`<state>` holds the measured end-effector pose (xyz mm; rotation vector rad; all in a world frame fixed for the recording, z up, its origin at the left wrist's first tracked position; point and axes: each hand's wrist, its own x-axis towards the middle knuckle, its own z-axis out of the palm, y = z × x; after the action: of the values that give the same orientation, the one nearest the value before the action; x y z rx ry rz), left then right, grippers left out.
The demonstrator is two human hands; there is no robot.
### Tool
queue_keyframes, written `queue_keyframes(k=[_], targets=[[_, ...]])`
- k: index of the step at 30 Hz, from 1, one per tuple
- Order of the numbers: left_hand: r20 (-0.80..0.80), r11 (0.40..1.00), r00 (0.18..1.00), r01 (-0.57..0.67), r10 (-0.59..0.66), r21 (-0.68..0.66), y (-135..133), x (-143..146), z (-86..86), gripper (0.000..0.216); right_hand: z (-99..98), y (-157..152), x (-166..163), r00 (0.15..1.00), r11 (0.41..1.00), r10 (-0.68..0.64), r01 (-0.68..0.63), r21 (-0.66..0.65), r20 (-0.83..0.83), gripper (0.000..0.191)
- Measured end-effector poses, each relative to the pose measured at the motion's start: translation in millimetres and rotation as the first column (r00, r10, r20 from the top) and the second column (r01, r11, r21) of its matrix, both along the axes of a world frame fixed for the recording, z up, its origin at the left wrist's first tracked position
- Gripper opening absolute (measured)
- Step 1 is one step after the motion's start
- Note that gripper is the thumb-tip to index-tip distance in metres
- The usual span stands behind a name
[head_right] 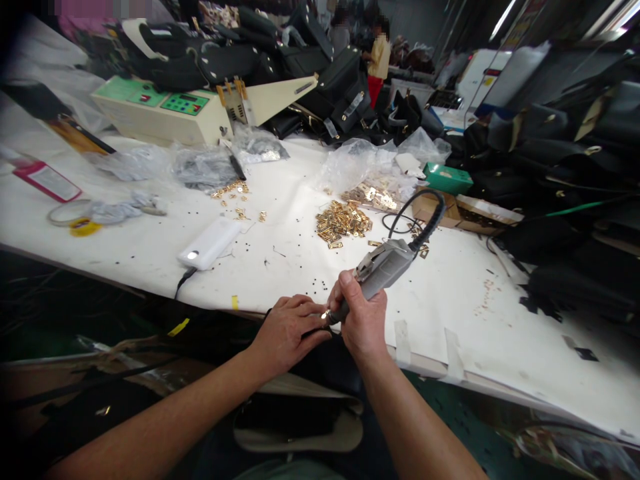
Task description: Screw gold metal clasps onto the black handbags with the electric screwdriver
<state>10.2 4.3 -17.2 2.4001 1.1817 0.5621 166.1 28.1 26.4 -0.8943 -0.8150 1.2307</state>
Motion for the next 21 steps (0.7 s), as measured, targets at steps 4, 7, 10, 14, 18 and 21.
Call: queue_keyframes(k=[4, 7, 10, 14, 18, 21], targets=[[0.010, 1.000, 1.000, 0.007, -0.007, 0.016, 0.6, -0.2, -1.7, 0.023, 4.5, 4.2, 1.8, 0.999, 0.999, -0.043, 0.043, 0.022, -0.021, 0.037], [0.012, 0.999, 1.000, 0.000, 0.000, 0.041, 0.1, 0.1, -4.0, 0.020, 4.0, 9.0, 2.4, 0.997, 0.996, -0.079, 0.079, 0.050, 0.002, 0.037], [-0.005, 0.997, 1.000, 0.003, -0.003, 0.071, -0.8, 1.1, -5.9, 0.018, -1.8, 13.3, 1.5, 0.995, 0.994, -0.099, 0.097, 0.046, 0.032, 0.036], [-0.025, 0.994, 1.000, 0.000, 0.003, 0.112, -2.2, 2.9, -6.7, 0.016, -14.7, 15.1, -0.4, 0.988, 0.993, -0.118, 0.119, -0.002, 0.097, 0.036], [-0.035, 0.988, 0.999, -0.004, 0.009, 0.153, -2.8, 4.0, -5.7, 0.013, -26.1, 14.1, -0.2, 0.978, 0.990, -0.136, 0.141, -0.023, 0.159, 0.039], [-0.033, 0.986, 0.999, -0.005, 0.011, 0.167, -2.8, 4.2, -5.5, 0.012, -30.1, 13.4, 0.4, 0.976, 0.990, -0.129, 0.136, -0.031, 0.176, 0.040]])
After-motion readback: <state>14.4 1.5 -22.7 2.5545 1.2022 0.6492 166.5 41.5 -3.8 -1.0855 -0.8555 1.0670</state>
